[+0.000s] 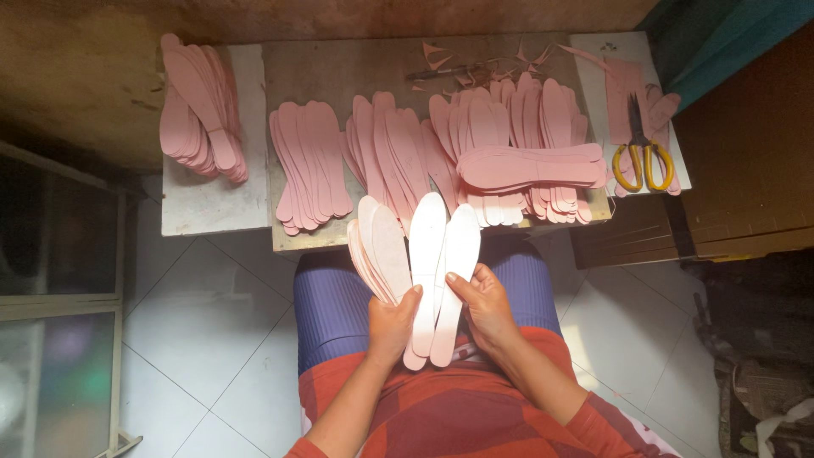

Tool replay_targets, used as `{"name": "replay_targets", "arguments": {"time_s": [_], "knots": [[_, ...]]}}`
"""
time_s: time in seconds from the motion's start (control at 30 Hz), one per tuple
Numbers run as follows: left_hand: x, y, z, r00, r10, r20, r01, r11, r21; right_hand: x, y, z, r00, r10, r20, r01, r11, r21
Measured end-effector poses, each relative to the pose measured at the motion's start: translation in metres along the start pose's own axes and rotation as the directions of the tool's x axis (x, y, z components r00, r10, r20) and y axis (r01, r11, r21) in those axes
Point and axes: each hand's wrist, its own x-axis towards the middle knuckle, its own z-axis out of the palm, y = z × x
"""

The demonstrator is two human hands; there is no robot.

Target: The person sits at a table and repeatedly picks up pink shoe insoles, aligns them, and stacks them into neat piles. The insoles are handled by hand and organized into multiple stacks on the table surface.

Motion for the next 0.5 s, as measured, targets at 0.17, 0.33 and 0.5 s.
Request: {"name": "replay_targets", "arguments": {"time_s": [0.17,0.33,0.5], "knots": [[0.0,-0.004,-0.002,0.999,0.024,-0.024,-0.024,1.0,0.009,-0.003,-0.002,0.004,0.998,0.054,0.022,-0.053,0.998,-0.039],[0.001,-0.001,-0.006,0.991,0.091,-0.098,-0.088,0.996,0.034,-0.002,-0.003,-0.002,0.995,0.078,0.06,-0.077,0.997,-0.017],[0.006,0.002,-0.012,0.991,0.087,-0.103,-0.086,0.996,0.008,0.001,-0.007,-0.006,0.998,0.039,0.054,-0.038,0.999,-0.01]]}}
